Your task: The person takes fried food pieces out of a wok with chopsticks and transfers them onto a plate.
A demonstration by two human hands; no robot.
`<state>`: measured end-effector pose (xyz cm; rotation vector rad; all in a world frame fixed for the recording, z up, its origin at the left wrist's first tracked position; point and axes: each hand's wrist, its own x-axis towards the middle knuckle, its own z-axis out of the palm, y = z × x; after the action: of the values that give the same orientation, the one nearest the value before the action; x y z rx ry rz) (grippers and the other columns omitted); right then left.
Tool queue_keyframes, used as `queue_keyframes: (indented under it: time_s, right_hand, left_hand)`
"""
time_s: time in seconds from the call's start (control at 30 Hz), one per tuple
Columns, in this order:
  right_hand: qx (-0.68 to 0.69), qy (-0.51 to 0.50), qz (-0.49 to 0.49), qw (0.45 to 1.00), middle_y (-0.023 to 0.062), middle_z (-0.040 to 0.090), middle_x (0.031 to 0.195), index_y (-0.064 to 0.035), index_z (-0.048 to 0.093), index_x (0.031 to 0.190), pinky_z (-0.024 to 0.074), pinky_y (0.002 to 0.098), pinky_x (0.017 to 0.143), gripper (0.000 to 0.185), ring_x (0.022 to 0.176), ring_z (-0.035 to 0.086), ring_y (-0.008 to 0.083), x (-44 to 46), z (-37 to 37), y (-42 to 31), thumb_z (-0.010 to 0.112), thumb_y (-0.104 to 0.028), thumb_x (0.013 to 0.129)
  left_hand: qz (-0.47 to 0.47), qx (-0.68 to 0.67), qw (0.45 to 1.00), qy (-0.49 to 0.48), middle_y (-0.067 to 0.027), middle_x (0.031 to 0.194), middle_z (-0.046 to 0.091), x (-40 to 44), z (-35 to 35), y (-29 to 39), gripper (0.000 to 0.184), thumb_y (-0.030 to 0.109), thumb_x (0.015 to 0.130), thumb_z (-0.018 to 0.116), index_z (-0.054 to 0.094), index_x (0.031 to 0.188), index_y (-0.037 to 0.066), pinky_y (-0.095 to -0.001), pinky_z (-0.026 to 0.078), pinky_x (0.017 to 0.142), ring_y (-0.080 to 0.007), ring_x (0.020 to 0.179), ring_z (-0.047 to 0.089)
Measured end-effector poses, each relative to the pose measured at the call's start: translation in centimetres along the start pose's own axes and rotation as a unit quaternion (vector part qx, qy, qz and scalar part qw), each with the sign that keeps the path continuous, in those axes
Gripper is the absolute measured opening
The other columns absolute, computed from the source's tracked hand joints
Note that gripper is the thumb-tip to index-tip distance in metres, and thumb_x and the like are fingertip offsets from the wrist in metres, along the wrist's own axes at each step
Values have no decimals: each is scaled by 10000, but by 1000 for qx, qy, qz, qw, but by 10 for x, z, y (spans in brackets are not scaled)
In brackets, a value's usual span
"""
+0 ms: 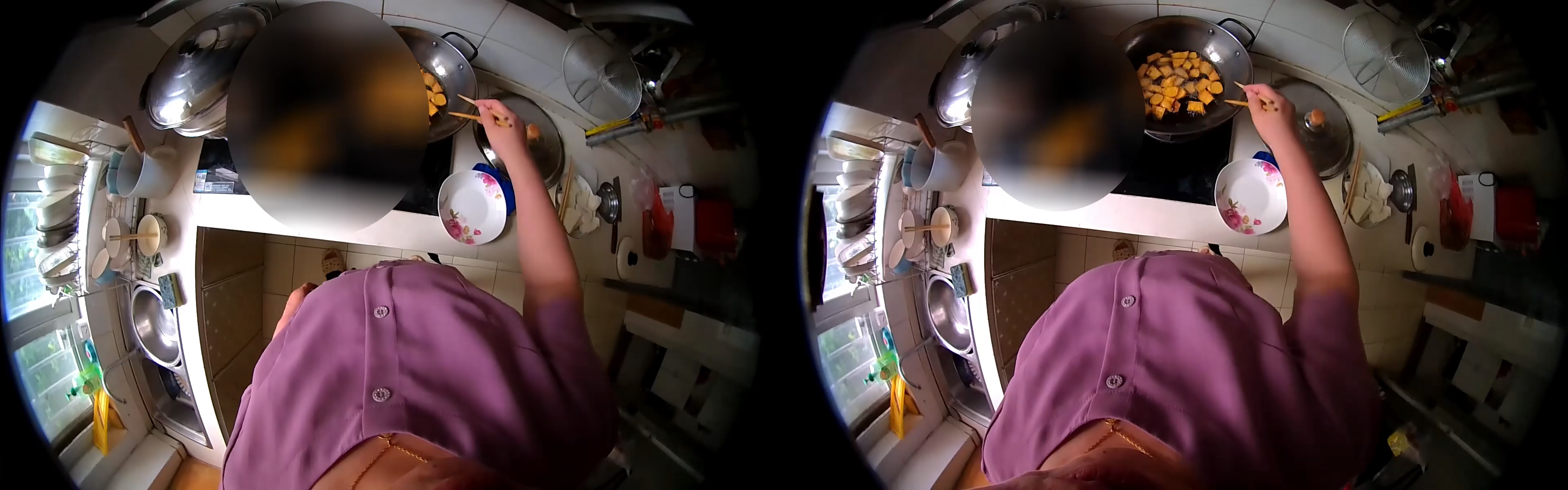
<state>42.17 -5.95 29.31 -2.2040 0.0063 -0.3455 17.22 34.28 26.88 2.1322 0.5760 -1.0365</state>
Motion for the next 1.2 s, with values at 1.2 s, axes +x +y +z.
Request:
queue_keyframes:
  time_s: [1.2]
  right_hand:
    - [-50,-61,-188,979,92,673,951,-99,639,1015,512,301,739,178,864,656,226,-24,8,-59,637,-121,838]
  left_hand:
    - [161,-109,980,-33,-157,1008,626,129,20,-74,383,104,850,589,514,1201,-29,-317,489,780,-223,872,610]
